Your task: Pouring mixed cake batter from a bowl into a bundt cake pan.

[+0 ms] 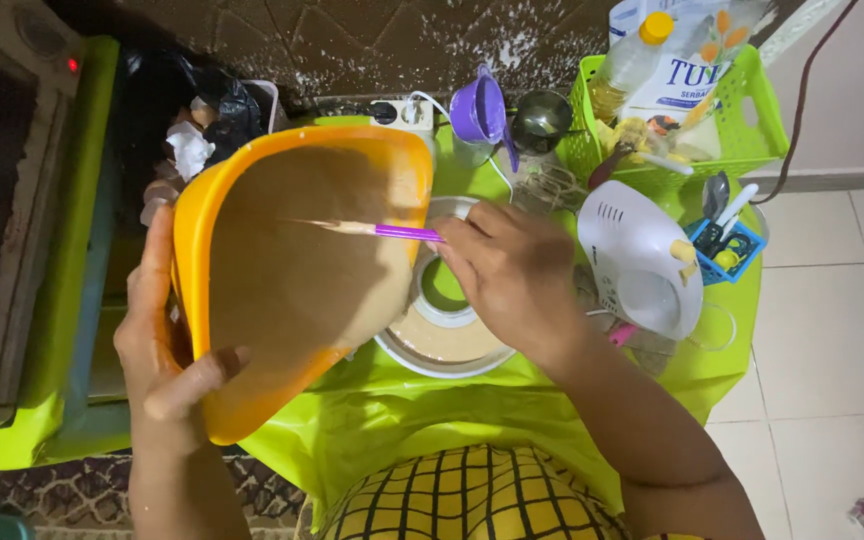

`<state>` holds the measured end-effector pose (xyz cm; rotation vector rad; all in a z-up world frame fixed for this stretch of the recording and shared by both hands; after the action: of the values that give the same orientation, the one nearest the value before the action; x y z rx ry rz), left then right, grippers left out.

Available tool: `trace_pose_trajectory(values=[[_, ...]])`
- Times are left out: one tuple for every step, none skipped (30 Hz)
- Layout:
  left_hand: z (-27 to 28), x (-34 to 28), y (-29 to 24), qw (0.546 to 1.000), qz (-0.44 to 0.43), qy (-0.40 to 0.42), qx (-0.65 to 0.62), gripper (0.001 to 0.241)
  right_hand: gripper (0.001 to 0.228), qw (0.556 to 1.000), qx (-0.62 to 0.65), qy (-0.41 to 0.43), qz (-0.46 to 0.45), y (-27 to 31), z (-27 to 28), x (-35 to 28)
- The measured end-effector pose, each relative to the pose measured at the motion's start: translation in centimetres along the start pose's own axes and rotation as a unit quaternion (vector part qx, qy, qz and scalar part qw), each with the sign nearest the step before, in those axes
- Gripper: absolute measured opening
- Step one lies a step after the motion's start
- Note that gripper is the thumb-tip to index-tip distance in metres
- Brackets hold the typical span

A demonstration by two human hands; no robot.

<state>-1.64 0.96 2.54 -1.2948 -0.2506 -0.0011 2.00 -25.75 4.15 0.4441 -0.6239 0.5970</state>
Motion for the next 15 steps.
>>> trace_pose_trajectory(values=[[-0.1,-0.1,0.1,1.0,-0.003,0.004,0.012,0.119,0.014,1.0,-0.003,0.018,-0.006,-0.1,0.1,-0.2],[-0.1,-0.3,0.1,1.0,-0.005,0.009,0.025,0.12,0.018,0.999,-0.007,0.037,-0.012,-0.3,0.1,-0.4],[-0.4,-0.5,-0.1,1.0,-0.005,0.01,0.025,0.12,0.018,0.999,-0.007,0.037,-0.014,-0.3,0.3,-0.7],[-0.6,-0.7,-0.2,1.0,0.003,0.015,0.018,0.12,0.021,0.999,0.001,0.031,-0.018,-0.3,0.6,-0.9],[-0.9,-0.9,-0.4,1.0,0.011,0.021,0.01,0.12,0.023,0.999,0.008,0.024,-0.023,-0.4,1.0,-1.1],[-1.1,-1.0,-0.4,1.0,0.011,0.022,0.011,0.12,0.023,0.999,0.008,0.024,-0.024,-0.6,1.1,-1.5],[-1.3,-1.1,-0.4,0.999,0.01,0.029,0.024,0.121,0.02,0.999,-0.007,0.022,-0.023,-0.7,1.2,-1.8],[-1.6,-1.2,-0.4,0.999,0.009,0.035,0.038,0.123,0.018,0.999,-0.022,0.019,-0.021,-0.9,1.4,-2.1],[-1.8,-1.2,-0.4,0.999,0.009,0.037,0.038,0.123,0.018,0.999,-0.022,0.019,-0.023,-1.0,1.8,-2.3],[-2.1,-1.3,-0.5,0.998,0.002,0.046,0.035,0.122,0.018,0.999,-0.021,0.033,-0.033,-1.2,2.0,-2.4],[-2.4,-1.4,-0.5,0.998,-0.006,0.056,0.031,0.121,0.019,0.998,-0.02,0.047,-0.043,-1.4,2.3,-2.6],[-2.7,-1.6,-0.8,0.998,-0.007,0.057,0.032,0.121,0.019,0.998,-0.021,0.046,-0.044,-1.6,2.4,-2.9],[-3.1,-1.7,-0.9,0.998,0.0,0.061,0.031,0.12,0.021,0.997,-0.032,0.05,-0.044,-1.8,2.6,-3.2],[-3.5,-1.9,-1.0,0.997,0.008,0.065,0.03,0.118,0.024,0.997,-0.043,0.053,-0.043,-2.0,2.7,-3.5],[-3.8,-1.9,-1.0,0.997,0.007,0.068,0.03,0.118,0.024,0.997,-0.044,0.052,-0.045,-2.1,3.1,-3.7]])
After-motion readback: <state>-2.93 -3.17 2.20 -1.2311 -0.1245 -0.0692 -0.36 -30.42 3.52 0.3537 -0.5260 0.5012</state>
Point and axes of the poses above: each hand's wrist, its own x-axis towards the middle knuckle, its own z-axis out of the back of the hand, y = z × x, the point moved 6 cm from there along x, towards the middle knuckle, and after that the axes turned 1 degree about x, right-handed, at the moved point
